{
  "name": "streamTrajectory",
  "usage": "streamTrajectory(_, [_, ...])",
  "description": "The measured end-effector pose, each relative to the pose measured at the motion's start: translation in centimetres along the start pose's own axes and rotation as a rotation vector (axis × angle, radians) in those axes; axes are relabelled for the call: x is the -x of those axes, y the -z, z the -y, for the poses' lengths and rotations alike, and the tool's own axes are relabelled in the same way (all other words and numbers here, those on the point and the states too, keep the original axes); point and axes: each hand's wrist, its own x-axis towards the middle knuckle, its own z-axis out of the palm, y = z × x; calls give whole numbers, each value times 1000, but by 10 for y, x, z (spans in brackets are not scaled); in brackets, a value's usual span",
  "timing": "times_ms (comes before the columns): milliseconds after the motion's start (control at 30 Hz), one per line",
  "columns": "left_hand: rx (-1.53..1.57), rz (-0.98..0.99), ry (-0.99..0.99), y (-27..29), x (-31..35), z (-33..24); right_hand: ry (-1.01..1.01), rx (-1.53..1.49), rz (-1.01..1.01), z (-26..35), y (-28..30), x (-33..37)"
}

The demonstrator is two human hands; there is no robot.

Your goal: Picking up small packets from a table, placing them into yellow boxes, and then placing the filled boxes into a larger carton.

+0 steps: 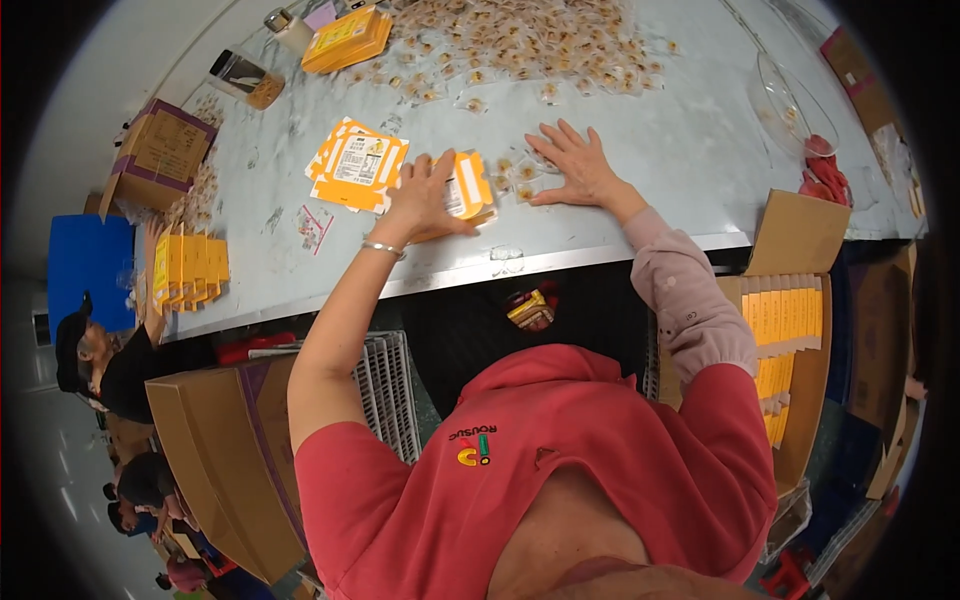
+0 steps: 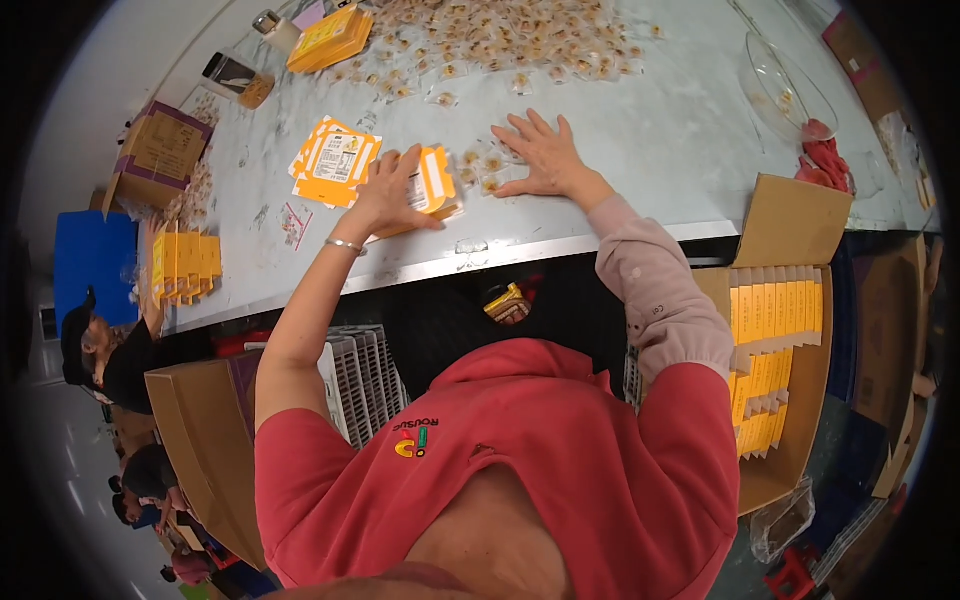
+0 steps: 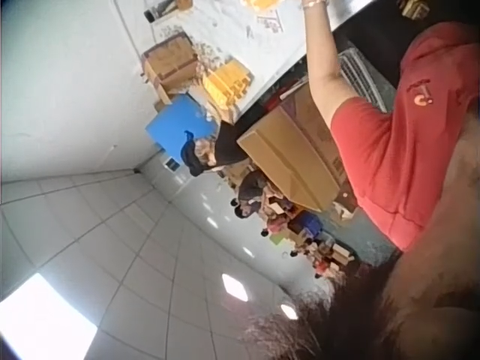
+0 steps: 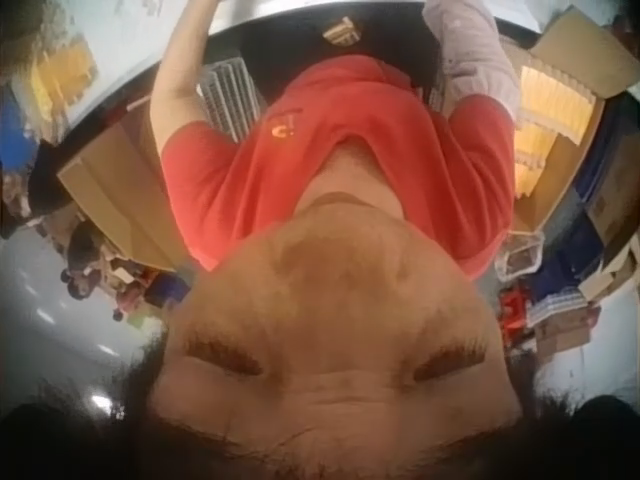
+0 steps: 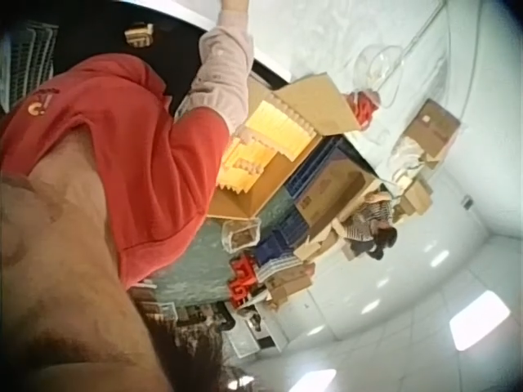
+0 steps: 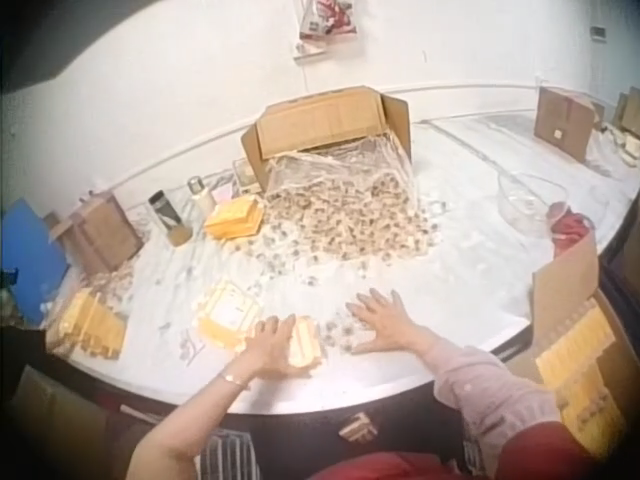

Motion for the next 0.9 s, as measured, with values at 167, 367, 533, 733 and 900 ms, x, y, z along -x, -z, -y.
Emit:
streamTrajectory(167, [-33,0,-20,2,-22,-39,34,-737,-391,17,-29,-19])
streamTrajectory(367, [129,-148,5,-10,-24,-44,-316,-1634,-600,63,-22,-32])
streamTrajectory(533, [797,-661,-200,-22,-26,-32,-144,-1395,-609,64,36,6])
streamTrajectory(733, [735,-825,-123,-12,-19,-69,-63,-1319,-632,101,7,10])
streamTrajectory(900, [1175,-481,-309,27,-4,-55,-37,-1191,-716,91,55,21])
